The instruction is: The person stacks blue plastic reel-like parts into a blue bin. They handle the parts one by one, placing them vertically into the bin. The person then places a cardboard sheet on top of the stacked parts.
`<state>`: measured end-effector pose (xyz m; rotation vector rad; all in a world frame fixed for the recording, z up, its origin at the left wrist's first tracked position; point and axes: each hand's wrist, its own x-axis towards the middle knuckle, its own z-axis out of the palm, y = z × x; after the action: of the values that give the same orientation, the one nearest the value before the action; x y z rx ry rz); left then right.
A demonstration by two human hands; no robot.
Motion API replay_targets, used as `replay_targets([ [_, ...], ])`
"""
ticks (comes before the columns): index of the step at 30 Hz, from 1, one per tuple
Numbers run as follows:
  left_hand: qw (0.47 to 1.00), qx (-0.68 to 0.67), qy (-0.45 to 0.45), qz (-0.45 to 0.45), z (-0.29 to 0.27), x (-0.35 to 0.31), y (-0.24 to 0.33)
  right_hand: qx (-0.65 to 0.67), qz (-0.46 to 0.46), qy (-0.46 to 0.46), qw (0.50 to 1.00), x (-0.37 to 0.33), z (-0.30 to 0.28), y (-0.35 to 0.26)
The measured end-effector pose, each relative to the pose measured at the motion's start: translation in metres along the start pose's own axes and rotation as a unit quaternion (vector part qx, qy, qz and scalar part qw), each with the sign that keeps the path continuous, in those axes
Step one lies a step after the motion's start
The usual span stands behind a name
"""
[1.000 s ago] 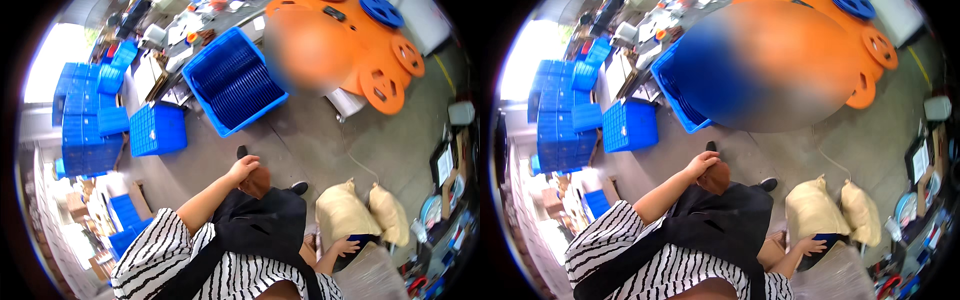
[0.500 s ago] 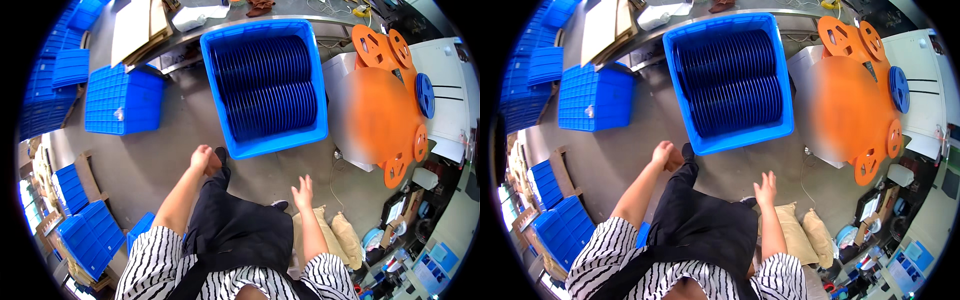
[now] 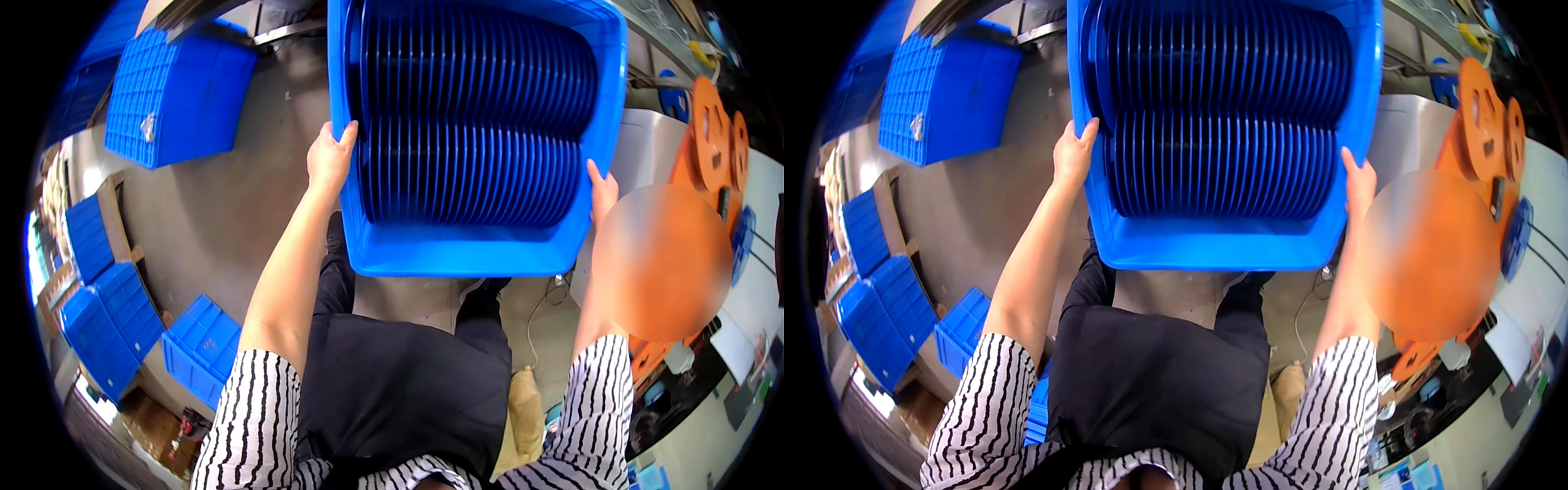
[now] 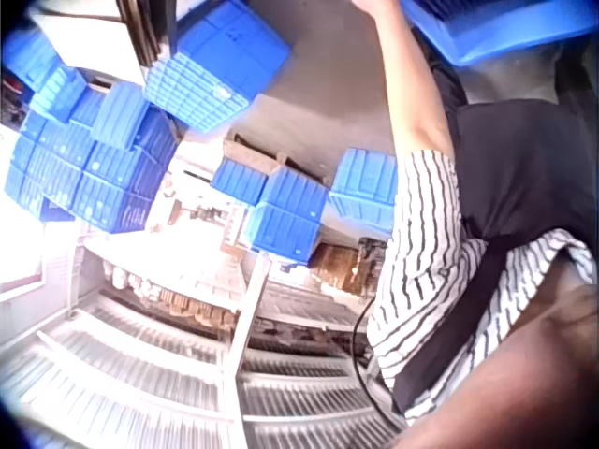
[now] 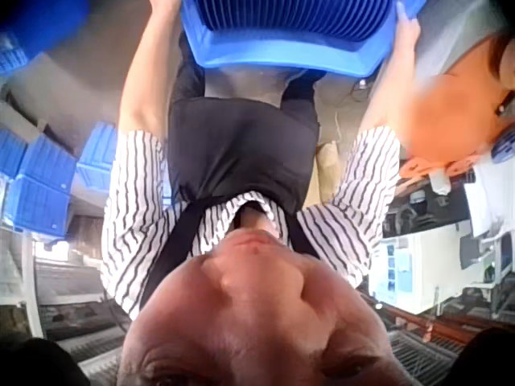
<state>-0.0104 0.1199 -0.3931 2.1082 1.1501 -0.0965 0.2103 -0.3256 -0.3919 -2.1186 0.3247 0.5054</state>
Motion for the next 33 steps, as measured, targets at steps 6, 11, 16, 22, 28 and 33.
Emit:
replay_targets([
  [6,0.997,-0.065,0.026,-0.026,0.008,-0.048,-0.052,0.065,-0.024,0.057,0.996,-0.060,0.018,0.088],
  [11,0.998,0.055,0.023,-0.032,0.018,-0.072,-0.072,-0.200,-0.021,0.151,0.968,-0.073,0.030,0.074],
  [16,0.994,0.096,0.009,-0.052,0.030,-0.092,-0.082,-0.257,-0.014,0.162,0.953,-0.073,0.028,0.104],
  [22,0.996,0.075,0.004,-0.045,0.025,-0.089,-0.073,-0.385,-0.161,0.268,0.868,-0.077,0.028,0.107],
  [28,0.989,-0.077,0.097,-0.086,0.010,-0.029,-0.048,-0.534,-0.269,0.159,0.786,-0.068,0.068,0.018],
  [33,0.989,0.041,0.129,-0.066,0.033,0.010,-0.022,-0.603,-0.309,0.127,0.725,-0.015,0.066,-0.017],
])
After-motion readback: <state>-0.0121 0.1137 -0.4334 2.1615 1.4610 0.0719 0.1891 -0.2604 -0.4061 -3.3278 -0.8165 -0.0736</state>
